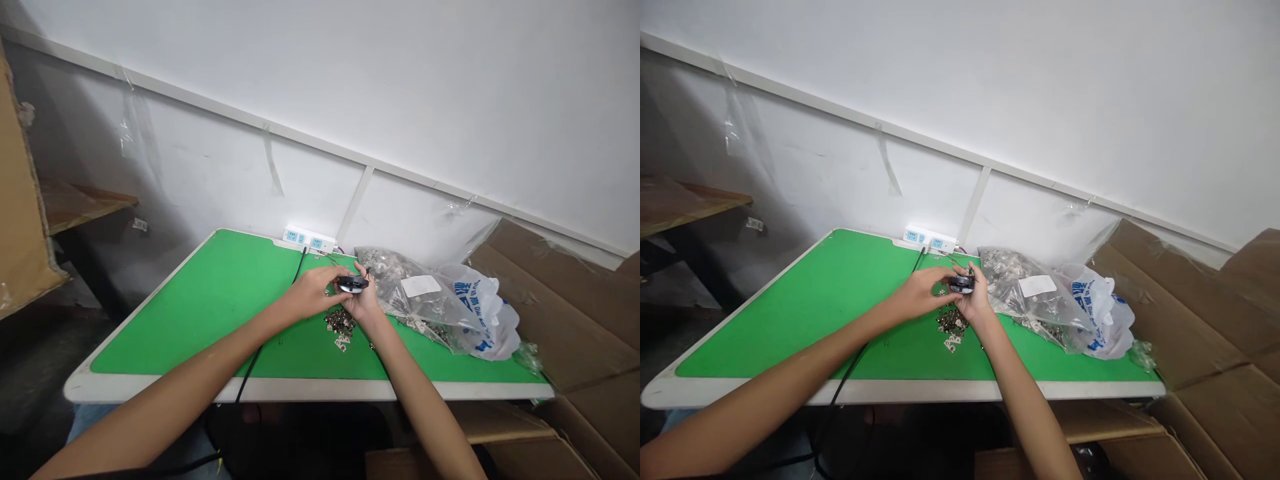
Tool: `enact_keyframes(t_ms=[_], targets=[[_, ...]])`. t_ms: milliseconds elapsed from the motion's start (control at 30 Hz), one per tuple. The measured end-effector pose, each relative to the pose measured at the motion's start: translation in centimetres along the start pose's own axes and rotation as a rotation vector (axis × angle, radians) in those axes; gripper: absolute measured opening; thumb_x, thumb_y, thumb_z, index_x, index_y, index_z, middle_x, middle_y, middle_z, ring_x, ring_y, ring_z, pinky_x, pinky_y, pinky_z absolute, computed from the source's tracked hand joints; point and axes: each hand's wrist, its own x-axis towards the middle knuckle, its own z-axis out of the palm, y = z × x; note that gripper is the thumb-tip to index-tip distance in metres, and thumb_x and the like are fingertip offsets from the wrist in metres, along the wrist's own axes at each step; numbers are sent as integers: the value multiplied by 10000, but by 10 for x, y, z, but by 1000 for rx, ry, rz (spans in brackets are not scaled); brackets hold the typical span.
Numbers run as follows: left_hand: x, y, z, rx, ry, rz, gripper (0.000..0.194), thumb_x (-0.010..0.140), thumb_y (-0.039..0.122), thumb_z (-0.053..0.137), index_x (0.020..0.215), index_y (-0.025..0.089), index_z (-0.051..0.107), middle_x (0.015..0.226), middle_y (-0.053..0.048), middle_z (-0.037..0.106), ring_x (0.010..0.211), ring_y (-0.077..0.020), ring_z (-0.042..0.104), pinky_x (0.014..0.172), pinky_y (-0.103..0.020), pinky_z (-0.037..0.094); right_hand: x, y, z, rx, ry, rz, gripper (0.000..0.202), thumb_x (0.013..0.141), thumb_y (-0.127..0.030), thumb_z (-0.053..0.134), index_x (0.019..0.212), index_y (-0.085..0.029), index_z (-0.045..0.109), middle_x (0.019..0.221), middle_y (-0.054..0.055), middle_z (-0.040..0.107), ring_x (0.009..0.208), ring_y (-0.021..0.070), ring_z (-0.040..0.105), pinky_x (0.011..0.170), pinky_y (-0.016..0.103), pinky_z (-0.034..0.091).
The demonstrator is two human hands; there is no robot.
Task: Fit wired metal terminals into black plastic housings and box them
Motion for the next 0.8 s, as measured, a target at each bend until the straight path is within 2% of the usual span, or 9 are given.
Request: enact_keyframes(t_ms=[133, 267, 400, 533, 700, 800], targets=[[0, 1, -1, -41, -4, -30, 358, 868, 321, 811, 1215, 275, 735, 1107, -73, 784, 1075, -279, 738, 1015, -485, 589, 1, 1, -1, -42, 18, -20, 320, 928, -437, 618, 746, -182, 685, 632, 30, 711, 563, 175, 655, 535, 270, 552], [1, 1, -1, -85, -8, -66, 395, 872, 302, 791, 1260, 283, 714, 1163, -78, 774, 1044, -267, 737, 973, -480, 608, 1, 0, 0, -34, 39, -19, 333, 942, -434, 601, 728, -188, 668, 637, 33, 709, 575, 169, 655, 568, 265, 567], [3, -2, 4, -193, 100, -207, 459, 820, 285, 830, 1256, 245, 692, 1116, -88, 782, 955, -261, 748, 874, -469, 639, -4, -3, 5, -38, 34, -26, 401, 991, -484, 521, 837, -171, 718, 736, 77, 762, 617, 179, 683, 540, 261, 569], [8, -8, 7, -402, 247, -388, 476, 800, 332, 850, 1211, 184, 663, 1043, -110, 788, 905, -254, 758, 826, -447, 645, -9, -4, 7, -129, -57, -33, 400, 983, -537, 577, 1012, -175, 744, 826, 76, 795, 623, 171, 705, 542, 261, 584], [14, -14, 4, -640, 322, -478, 521, 780, 411, 875, 1143, 152, 604, 1009, -112, 784, 927, -246, 771, 821, -381, 636, -9, 0, 6, -258, -81, 24, 583, 981, -694, 522, 866, -162, 730, 637, 69, 728, 541, 170, 682, 505, 249, 559], [15, -19, 3, -688, 338, -509, 553, 767, 429, 893, 1137, 156, 586, 965, -100, 787, 920, -248, 778, 838, -385, 634, -6, 2, 5, -268, -74, 23, 612, 969, -726, 523, 835, -161, 717, 642, 71, 724, 503, 147, 647, 490, 231, 541]])
